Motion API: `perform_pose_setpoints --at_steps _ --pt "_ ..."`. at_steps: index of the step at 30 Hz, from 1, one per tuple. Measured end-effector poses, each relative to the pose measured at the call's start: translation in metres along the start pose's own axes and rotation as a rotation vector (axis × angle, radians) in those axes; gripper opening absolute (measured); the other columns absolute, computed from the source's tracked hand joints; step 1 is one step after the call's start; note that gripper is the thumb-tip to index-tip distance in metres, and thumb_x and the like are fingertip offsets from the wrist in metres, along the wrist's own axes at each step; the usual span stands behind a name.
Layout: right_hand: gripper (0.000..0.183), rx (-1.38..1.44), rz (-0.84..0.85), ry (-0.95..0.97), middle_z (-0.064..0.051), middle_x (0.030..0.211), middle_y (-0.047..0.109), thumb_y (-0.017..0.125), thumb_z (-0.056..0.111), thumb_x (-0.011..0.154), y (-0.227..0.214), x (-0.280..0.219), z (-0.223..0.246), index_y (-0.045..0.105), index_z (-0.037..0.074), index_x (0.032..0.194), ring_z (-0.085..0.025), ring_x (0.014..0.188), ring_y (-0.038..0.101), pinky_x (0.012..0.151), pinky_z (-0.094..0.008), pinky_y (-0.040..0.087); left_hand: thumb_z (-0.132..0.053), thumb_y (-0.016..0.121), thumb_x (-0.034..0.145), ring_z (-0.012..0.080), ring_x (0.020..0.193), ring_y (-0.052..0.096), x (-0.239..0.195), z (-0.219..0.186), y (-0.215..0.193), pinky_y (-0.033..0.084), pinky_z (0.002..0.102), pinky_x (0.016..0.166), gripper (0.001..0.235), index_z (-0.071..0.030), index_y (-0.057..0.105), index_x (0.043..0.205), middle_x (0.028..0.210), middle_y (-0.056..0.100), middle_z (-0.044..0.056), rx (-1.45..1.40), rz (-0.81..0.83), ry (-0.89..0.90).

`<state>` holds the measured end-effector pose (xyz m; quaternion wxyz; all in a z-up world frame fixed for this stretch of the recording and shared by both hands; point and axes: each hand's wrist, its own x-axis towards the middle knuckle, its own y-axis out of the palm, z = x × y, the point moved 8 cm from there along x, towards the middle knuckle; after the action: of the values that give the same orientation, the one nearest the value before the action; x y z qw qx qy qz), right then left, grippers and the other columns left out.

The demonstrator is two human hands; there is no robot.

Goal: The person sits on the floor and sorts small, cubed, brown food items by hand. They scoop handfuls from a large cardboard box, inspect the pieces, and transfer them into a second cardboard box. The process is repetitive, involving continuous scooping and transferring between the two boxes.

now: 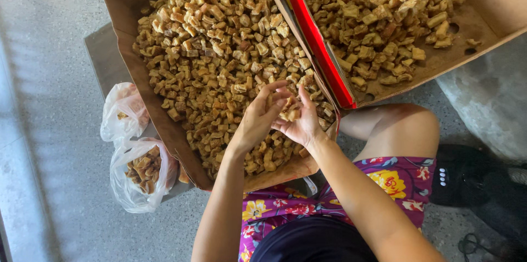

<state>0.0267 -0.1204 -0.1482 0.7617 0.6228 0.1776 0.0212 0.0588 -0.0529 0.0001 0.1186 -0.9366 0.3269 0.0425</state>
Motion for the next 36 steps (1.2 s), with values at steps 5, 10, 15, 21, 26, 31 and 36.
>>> perform_pose_setpoints --at_steps 5,10,15,21,26,31,36 --pt "0.068 -0.047 -0.112 -0.026 -0.012 0.118 0.067 0.045 0.075 0.096 -0.011 0.002 0.002 0.064 0.018 0.127 -0.029 0.11 0.063 0.09 -0.051 0.057 -0.027 0.051 0.106 0.0267 0.108 0.068 0.004 0.005 -0.004 0.063 0.043 0.088 0.041 -0.017 0.051 0.146 0.137 0.06 0.015 0.15 -0.104 -0.098" --pt "0.067 -0.077 -0.172 -0.038 -0.011 0.126 0.068 0.048 0.075 0.092 0.003 -0.002 0.006 0.066 0.019 0.124 -0.029 0.116 0.063 0.092 -0.053 0.055 -0.041 0.059 0.101 0.0319 0.123 0.043 0.008 0.004 0.003 0.045 0.053 0.101 0.059 -0.018 0.045 0.154 0.127 0.057 0.018 0.529 -0.093 -0.039" --pt "0.06 -0.052 -0.17 -0.019 -0.012 0.123 0.069 0.053 0.069 0.092 0.016 -0.006 0.005 0.068 0.019 0.121 -0.03 0.113 0.064 0.091 -0.055 0.057 -0.05 0.059 0.095 0.0337 0.118 0.041 0.008 0.03 -0.012 0.046 0.056 0.092 0.072 -0.016 0.038 0.155 0.137 0.044 0.026 0.519 -0.14 -0.168" --pt "0.038 0.029 -0.074 -0.03 -0.012 0.117 0.072 0.062 0.048 0.099 0.009 -0.001 0.005 0.068 0.015 0.116 -0.032 0.103 0.07 0.075 -0.041 0.06 -0.043 0.057 0.103 0.0353 0.12 0.057 -0.021 0.085 -0.072 0.05 0.052 0.102 0.051 -0.011 0.058 0.143 0.125 0.062 0.024 0.582 -0.347 -0.211" --pt "0.025 0.029 -0.139 -0.193 -0.01 0.113 0.069 0.072 0.026 0.098 -0.017 0.005 0.016 0.065 0.015 0.119 -0.027 0.097 0.068 0.073 -0.038 0.059 -0.029 0.064 0.101 0.0403 0.118 0.057 -0.018 0.129 -0.058 0.052 0.052 0.098 0.045 -0.008 0.058 0.14 0.131 0.059 0.026 0.8 -0.26 -0.19" --pt "0.034 -0.043 -0.138 -0.243 -0.008 0.118 0.066 0.068 0.007 0.09 -0.019 0.004 0.023 0.061 0.018 0.122 -0.027 0.101 0.066 0.078 -0.04 0.058 -0.029 0.075 0.088 0.0505 0.118 0.051 -0.029 0.149 -0.017 0.054 0.057 0.089 0.063 0.002 0.054 0.138 0.133 0.05 0.039 0.866 -0.257 -0.193" --pt "0.044 0.05 -0.075 -0.213 -0.016 0.13 0.061 0.058 0.01 0.086 0.0 -0.002 0.021 0.061 0.012 0.13 -0.039 0.119 0.062 0.097 -0.053 0.056 -0.02 0.068 0.096 0.0311 0.095 0.072 -0.043 0.169 -0.037 0.063 0.044 0.084 0.026 -0.007 0.073 0.118 0.111 0.073 0.023 0.708 -0.331 -0.244"
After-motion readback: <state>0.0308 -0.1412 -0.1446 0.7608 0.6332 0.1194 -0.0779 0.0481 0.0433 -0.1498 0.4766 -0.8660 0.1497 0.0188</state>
